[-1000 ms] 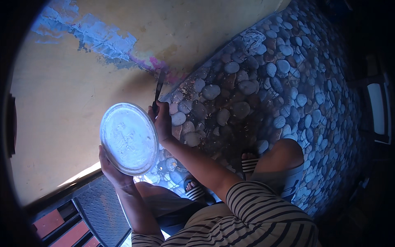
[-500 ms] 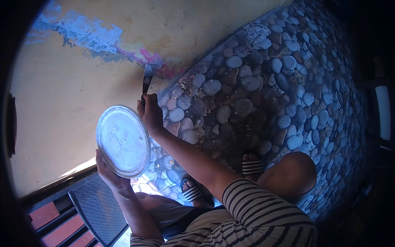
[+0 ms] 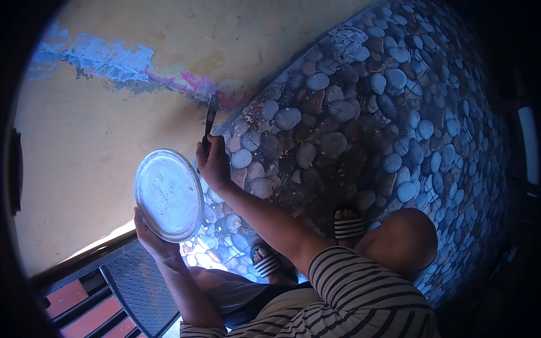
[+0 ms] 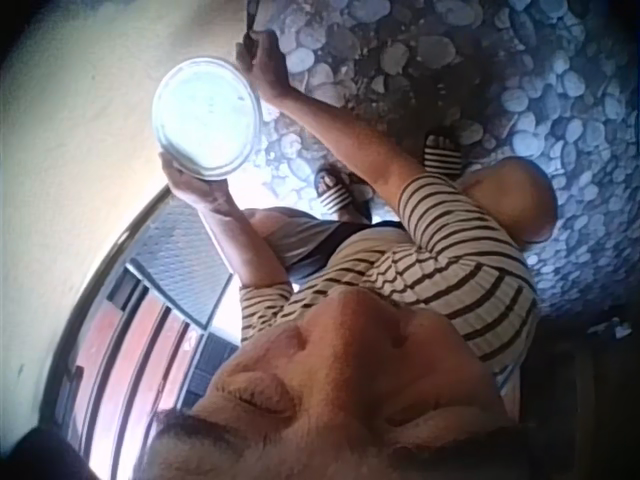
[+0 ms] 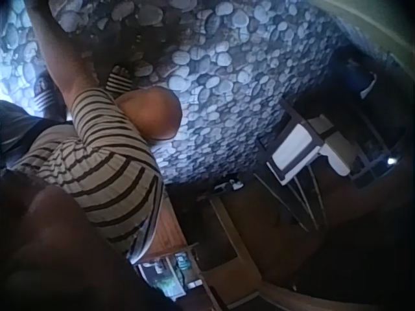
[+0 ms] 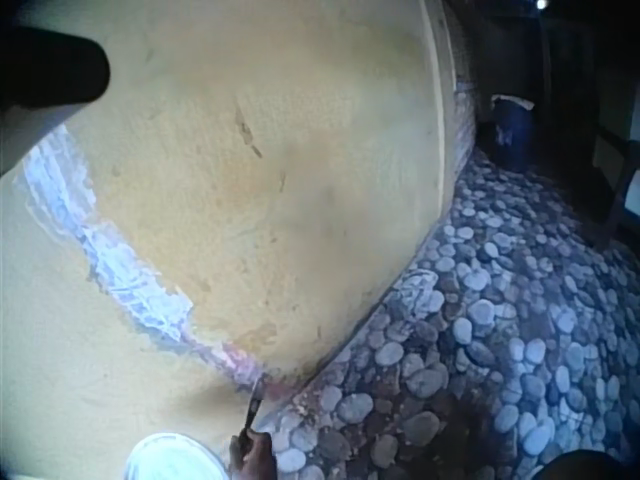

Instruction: The person scoops wall putty from a lid using a putty knife and applies it onto cracks on the wall.

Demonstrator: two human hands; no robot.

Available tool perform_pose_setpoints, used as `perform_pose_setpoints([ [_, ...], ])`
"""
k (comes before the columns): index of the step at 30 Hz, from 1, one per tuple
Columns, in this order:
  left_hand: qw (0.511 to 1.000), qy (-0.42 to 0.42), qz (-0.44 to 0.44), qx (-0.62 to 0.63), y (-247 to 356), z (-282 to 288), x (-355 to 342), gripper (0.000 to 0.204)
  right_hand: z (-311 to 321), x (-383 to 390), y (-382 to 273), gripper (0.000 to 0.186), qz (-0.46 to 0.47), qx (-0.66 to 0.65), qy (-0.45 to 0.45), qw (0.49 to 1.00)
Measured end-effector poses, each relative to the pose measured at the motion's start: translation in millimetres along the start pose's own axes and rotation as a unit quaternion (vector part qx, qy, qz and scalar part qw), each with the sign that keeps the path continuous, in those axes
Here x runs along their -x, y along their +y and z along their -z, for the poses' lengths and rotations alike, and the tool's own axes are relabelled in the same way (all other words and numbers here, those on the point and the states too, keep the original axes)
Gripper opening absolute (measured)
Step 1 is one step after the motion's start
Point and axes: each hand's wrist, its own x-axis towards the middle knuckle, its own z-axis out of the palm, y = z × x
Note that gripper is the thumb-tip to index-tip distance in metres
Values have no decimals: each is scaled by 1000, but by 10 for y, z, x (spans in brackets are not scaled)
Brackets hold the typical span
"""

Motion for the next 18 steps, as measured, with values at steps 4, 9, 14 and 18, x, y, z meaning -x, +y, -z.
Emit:
perform_pose_setpoints([
  [4,1000,-13,4,-1,-29,-25,-15,55,-30,-282,40,30,39,54,12,998],
  [9,1000,-4,7,-2,-52,-121,-46,55,6,-52,99,31,52,31,1,998],
  [14,1000,-12,16,0,-86,-170,-53,55,75,-271,116,29,37,62,29,997],
  [18,1000,-15,5,-3,-93,-118,-86,56,26,-14,61,30,43,36,-2,998],
])
